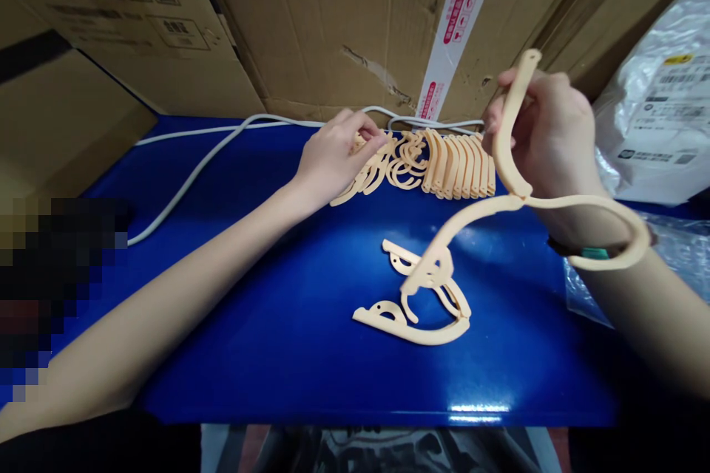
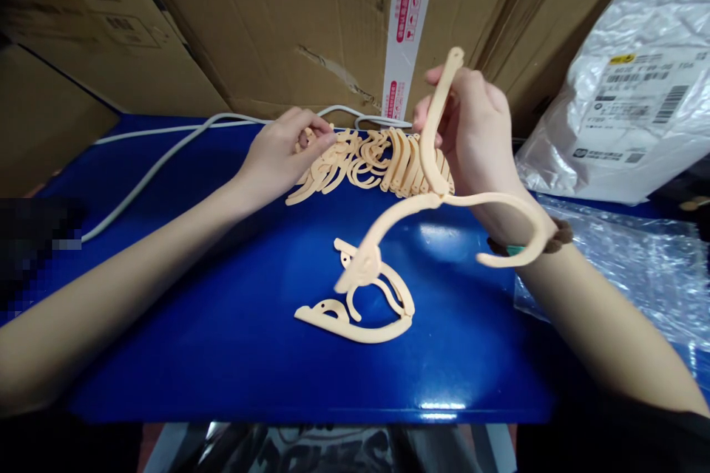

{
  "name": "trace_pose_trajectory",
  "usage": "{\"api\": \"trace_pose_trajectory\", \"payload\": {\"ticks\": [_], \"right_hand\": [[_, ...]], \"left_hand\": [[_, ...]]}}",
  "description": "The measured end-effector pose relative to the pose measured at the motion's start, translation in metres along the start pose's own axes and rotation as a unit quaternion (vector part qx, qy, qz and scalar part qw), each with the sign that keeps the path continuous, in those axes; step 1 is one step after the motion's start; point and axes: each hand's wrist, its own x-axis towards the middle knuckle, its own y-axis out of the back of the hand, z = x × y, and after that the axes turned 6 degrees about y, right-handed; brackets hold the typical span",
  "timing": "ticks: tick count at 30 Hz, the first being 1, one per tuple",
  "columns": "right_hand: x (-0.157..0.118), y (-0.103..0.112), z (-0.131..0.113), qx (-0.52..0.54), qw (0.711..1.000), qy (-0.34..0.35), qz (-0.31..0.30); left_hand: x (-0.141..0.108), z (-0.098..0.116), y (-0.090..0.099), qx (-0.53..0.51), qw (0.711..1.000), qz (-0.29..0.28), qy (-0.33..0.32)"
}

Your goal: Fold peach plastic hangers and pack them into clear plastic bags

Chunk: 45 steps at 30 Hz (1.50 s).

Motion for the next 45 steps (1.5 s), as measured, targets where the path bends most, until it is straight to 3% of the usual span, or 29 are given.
{"api": "trace_pose_trajectory", "payload": {"ticks": [2, 5, 7, 11, 14, 16, 18, 19, 24, 29, 32, 36, 38, 42, 45], "right_hand": [[-0.001, -0.001, 0.000, 0.058, 0.997, 0.047, 0.034], [-0.001, 0.001, -0.002, 0.078, 0.991, 0.093, 0.050], [0.001, 0.005, -0.003, 0.073, 0.991, 0.102, 0.040], [0.003, 0.016, -0.003, -0.082, 0.975, 0.204, -0.036], [0.001, 0.021, -0.002, -0.265, 0.916, 0.289, -0.089], [-0.003, 0.021, -0.002, -0.401, 0.843, 0.333, -0.130], [-0.009, 0.019, -0.003, -0.500, 0.776, 0.346, -0.166], [-0.012, 0.017, -0.004, -0.522, 0.765, 0.332, -0.179], [-0.025, 0.009, -0.009, -0.571, 0.770, 0.230, -0.169], [-0.028, 0.009, -0.007, -0.562, 0.776, 0.224, -0.181], [-0.027, 0.010, -0.006, -0.519, 0.806, 0.207, -0.195], [-0.015, 0.014, -0.003, -0.489, 0.820, 0.156, -0.252], [-0.005, 0.020, 0.003, -0.480, 0.831, 0.115, -0.256], [0.017, 0.034, 0.019, -0.501, 0.847, 0.075, -0.160], [0.025, 0.040, 0.027, -0.533, 0.829, 0.032, -0.165]], "left_hand": [[-0.004, 0.018, 0.004, -0.135, 0.987, -0.087, 0.003], [-0.012, 0.042, 0.010, -0.312, 0.913, -0.257, 0.056], [-0.016, 0.052, 0.014, -0.378, 0.883, -0.270, 0.074], [-0.019, 0.056, 0.022, -0.431, 0.869, -0.218, 0.106], [-0.020, 0.057, 0.027, -0.430, 0.865, -0.222, 0.129], [-0.021, 0.059, 0.029, -0.420, 0.865, -0.246, 0.124], [-0.023, 0.063, 0.030, -0.391, 0.870, -0.276, 0.119], [-0.023, 0.065, 0.030, -0.368, 0.875, -0.290, 0.122], [-0.023, 0.072, 0.031, -0.319, 0.879, -0.316, 0.160], [-0.026, 0.066, 0.027, -0.335, 0.861, -0.355, 0.142], [-0.027, 0.058, 0.023, -0.281, 0.892, -0.338, 0.103], [-0.026, 0.049, 0.017, -0.063, 0.962, -0.267, -0.001], [-0.026, 0.046, 0.014, -0.001, 0.972, -0.232, -0.039], [-0.024, 0.043, 0.007, -0.012, 0.975, -0.218, -0.033], [-0.022, 0.040, 0.003, -0.028, 0.978, -0.207, -0.017]]}}
